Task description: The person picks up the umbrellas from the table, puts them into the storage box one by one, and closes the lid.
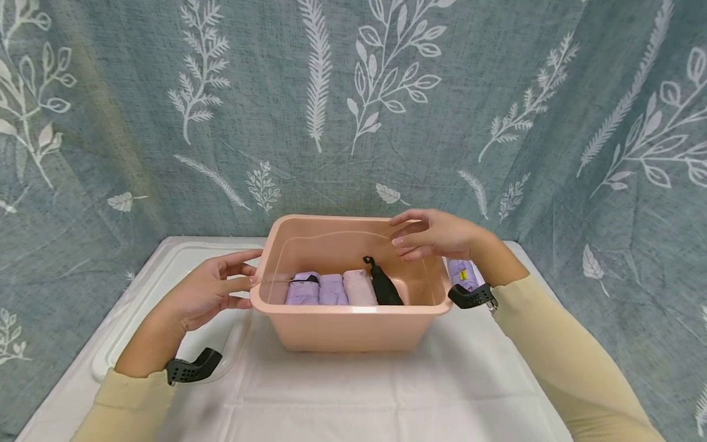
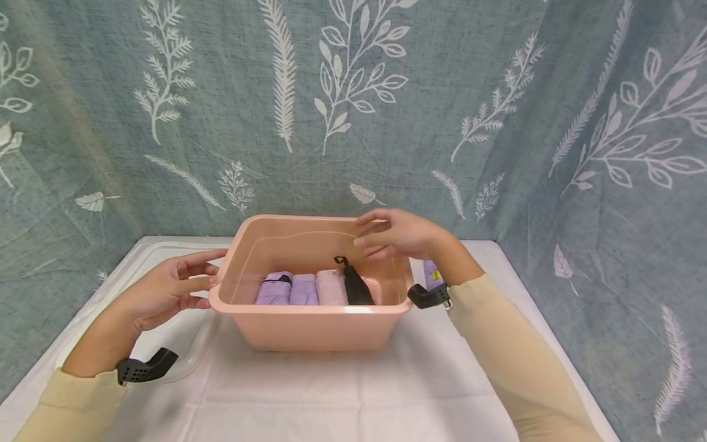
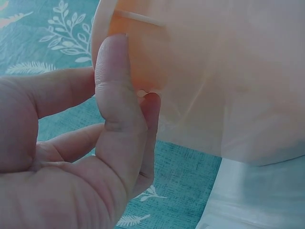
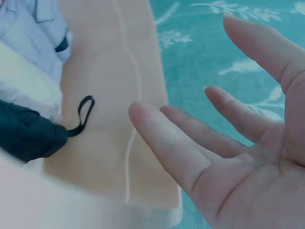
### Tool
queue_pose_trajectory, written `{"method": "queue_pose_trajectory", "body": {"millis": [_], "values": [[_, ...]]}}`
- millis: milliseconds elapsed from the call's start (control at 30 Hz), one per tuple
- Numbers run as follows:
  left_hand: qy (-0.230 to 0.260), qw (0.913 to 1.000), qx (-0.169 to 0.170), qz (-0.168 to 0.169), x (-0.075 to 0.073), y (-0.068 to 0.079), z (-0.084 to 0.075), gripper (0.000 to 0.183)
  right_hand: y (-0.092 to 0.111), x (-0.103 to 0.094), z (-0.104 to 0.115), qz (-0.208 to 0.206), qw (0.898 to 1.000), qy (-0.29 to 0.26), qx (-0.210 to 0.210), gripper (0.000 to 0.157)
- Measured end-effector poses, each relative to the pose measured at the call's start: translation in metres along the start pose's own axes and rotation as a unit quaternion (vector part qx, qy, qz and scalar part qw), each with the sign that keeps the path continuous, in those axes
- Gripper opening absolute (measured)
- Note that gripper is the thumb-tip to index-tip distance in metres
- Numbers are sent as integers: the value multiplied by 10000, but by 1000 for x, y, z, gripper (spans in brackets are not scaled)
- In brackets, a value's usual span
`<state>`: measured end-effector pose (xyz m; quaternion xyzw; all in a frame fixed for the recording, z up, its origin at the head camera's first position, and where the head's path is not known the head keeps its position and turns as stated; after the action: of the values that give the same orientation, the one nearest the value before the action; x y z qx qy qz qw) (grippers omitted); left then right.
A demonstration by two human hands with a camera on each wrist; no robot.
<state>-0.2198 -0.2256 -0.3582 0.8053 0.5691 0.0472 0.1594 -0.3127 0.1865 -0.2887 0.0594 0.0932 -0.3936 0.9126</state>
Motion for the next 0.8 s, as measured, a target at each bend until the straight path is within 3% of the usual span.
{"method": "queue_pose_trajectory", "body": {"millis": [400, 633, 800], "values": [[139, 9998, 94, 54, -1, 0, 1, 72, 40, -18, -16, -1078, 9904, -300, -811, 56], [218, 9997, 95, 49, -1, -1, 2, 70, 62, -28, -35, -1710, 9739, -474, -1416, 46], [271, 9995, 131, 72, -1, -1, 1, 70, 73, -39, -58, -2078, 9554, -753, -1958, 42]]}}
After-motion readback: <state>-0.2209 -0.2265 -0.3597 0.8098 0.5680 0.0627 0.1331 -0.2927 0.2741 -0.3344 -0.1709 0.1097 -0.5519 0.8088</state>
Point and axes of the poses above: each hand's wrist, its own y-axis away from the middle knuckle, its own x-axis out of the palm, z = x × y, the point moved 1 cm from there along -y, towards the middle knuckle, and after that the axes turned 13 degrees about -x, right-handed, at the moved point
